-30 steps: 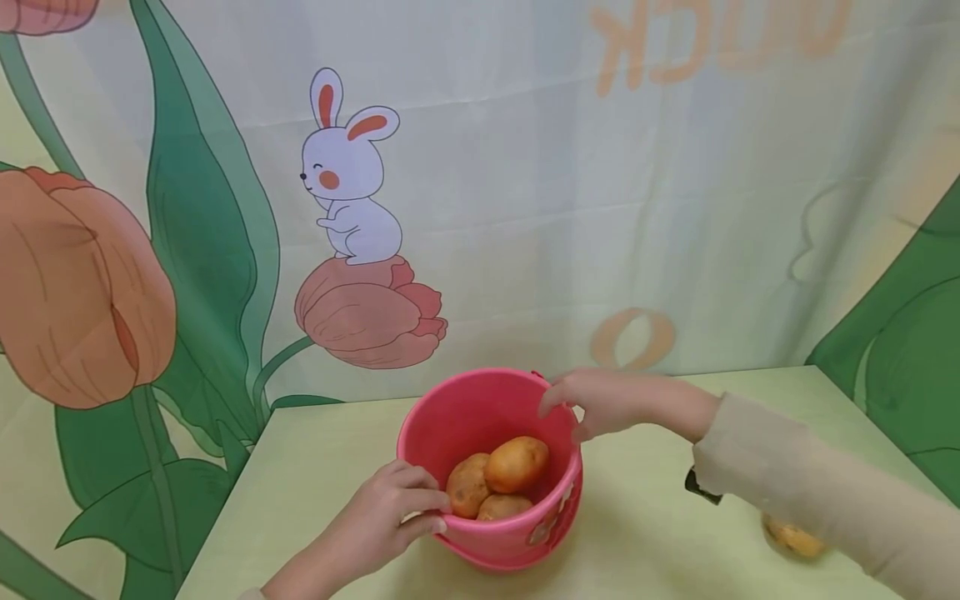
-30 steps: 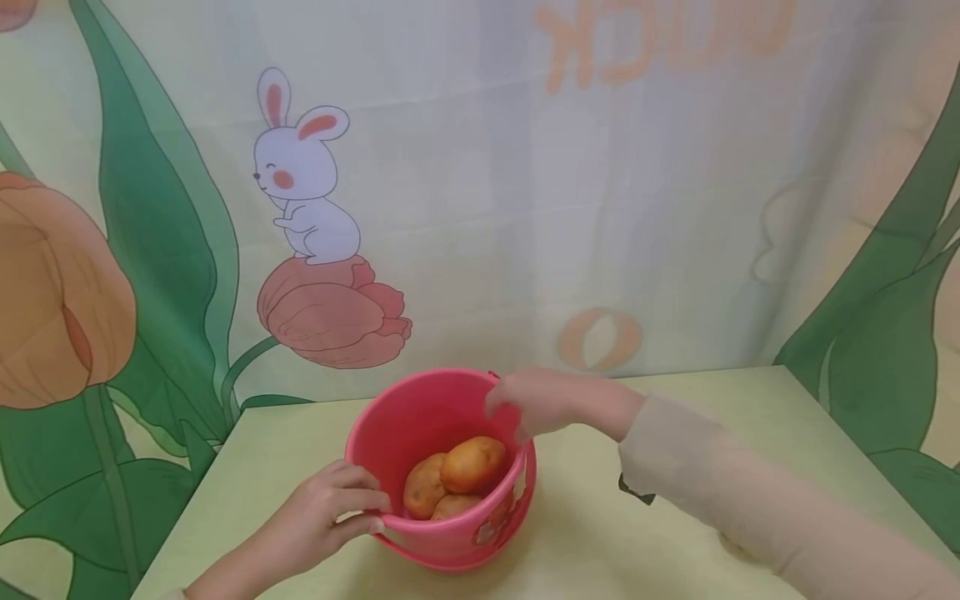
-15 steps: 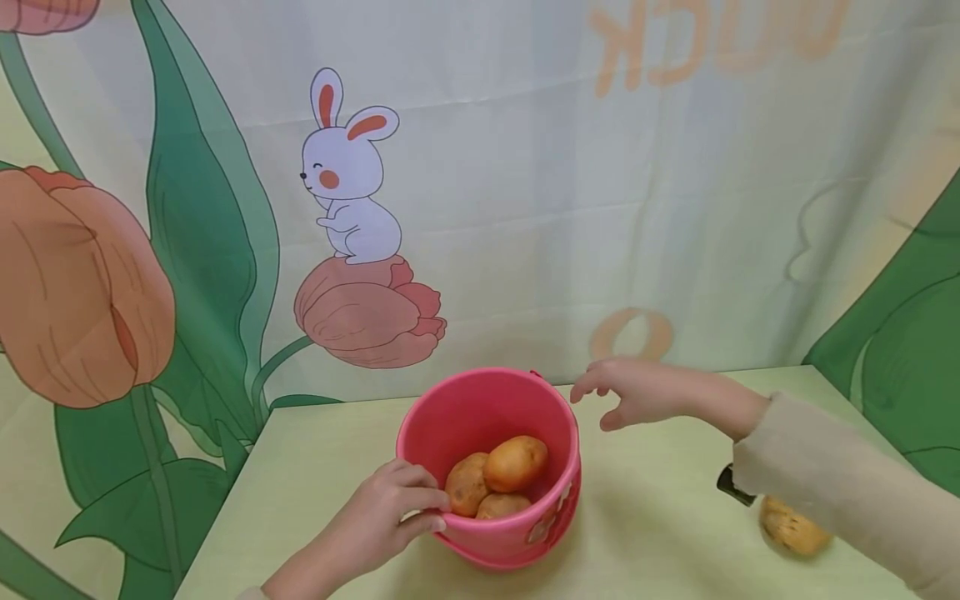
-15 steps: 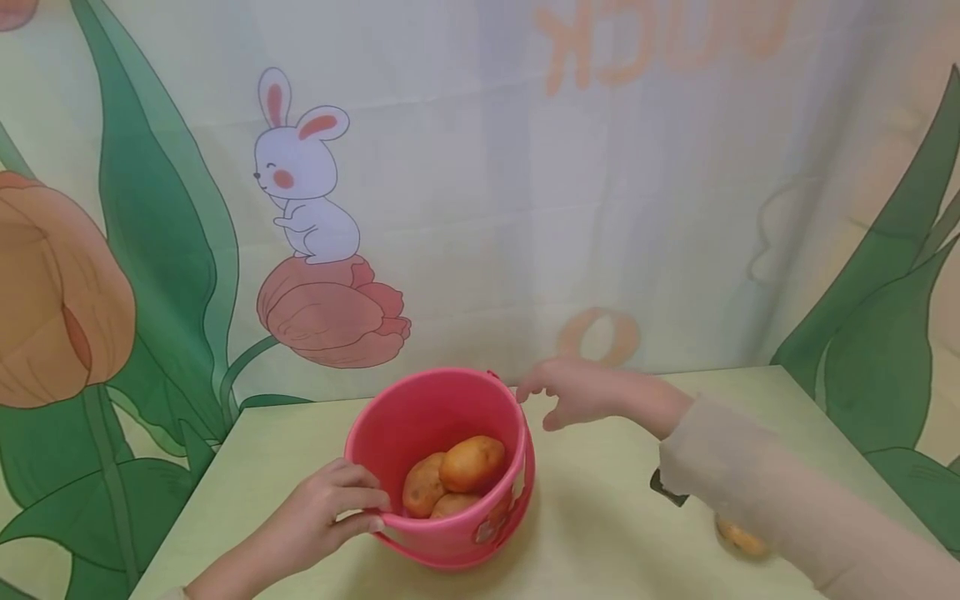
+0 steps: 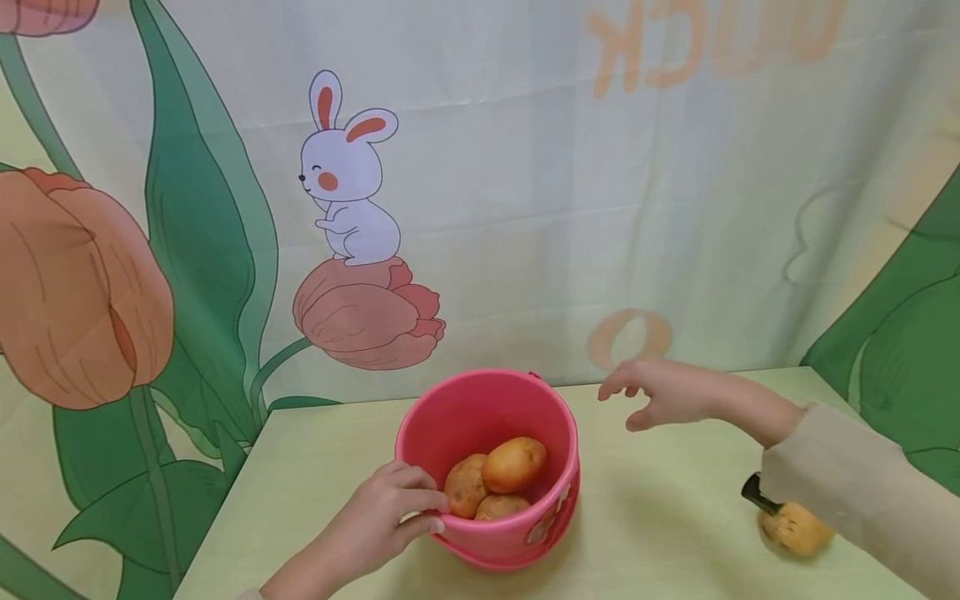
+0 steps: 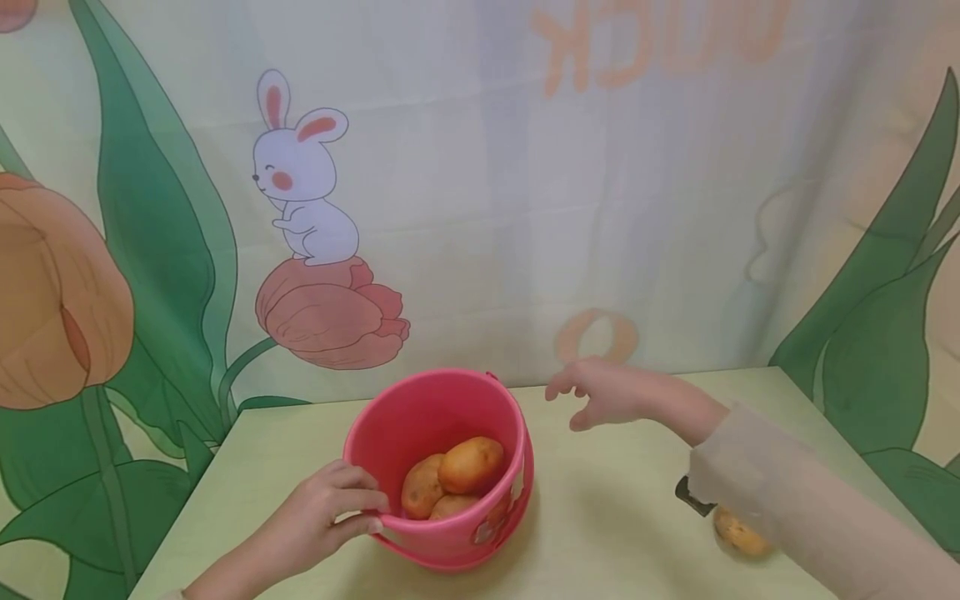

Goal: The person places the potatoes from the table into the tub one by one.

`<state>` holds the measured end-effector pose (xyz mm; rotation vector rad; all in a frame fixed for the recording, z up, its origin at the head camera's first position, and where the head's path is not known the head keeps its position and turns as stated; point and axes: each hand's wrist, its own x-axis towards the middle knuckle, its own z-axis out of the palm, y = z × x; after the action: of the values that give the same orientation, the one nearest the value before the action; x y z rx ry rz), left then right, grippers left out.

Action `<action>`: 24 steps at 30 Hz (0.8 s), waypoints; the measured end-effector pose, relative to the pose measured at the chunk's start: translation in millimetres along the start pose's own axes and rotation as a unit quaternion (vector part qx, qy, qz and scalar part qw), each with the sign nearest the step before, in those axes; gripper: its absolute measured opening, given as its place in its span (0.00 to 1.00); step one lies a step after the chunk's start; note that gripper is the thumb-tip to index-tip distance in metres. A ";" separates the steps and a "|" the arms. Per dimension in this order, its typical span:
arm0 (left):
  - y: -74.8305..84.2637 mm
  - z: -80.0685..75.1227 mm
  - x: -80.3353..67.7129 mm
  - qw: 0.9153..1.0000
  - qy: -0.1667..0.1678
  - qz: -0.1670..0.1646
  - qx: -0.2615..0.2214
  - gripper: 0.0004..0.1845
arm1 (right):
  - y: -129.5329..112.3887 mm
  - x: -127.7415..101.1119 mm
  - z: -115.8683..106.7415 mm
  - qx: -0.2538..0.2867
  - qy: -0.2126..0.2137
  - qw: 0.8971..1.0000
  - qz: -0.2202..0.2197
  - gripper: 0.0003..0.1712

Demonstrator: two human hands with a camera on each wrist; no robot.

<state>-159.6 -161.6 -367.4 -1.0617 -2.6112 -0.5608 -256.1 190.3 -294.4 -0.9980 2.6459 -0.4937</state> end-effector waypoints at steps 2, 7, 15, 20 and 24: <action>0.5 -0.6 0.3 1.000 -0.006 -0.008 -0.003 0.07 | 4.2 -2.7 0.5 0.000 0.002 1.000 0.001 0.19; 0.8 -1.3 0.9 1.000 -0.019 -0.021 -0.008 0.07 | 13.5 -6.7 2.7 0.007 0.002 1.000 0.001 0.19; -0.7 0.5 0.0 1.000 -0.004 -0.002 0.001 0.07 | 22.0 -11.2 4.0 0.012 0.008 1.000 -0.003 0.20; -1.1 0.4 -0.2 1.000 -0.008 -0.006 0.000 0.07 | 27.8 -12.2 7.0 0.024 0.010 1.000 0.007 0.19; -0.3 -0.8 0.4 1.000 -0.018 -0.016 -0.004 0.07 | 32.6 -13.5 10.0 0.030 0.012 0.999 0.005 0.19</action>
<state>-160.0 -161.9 -366.7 -1.0443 -2.6627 -0.5651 -261.7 220.1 -314.9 -0.9668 2.6387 -0.5830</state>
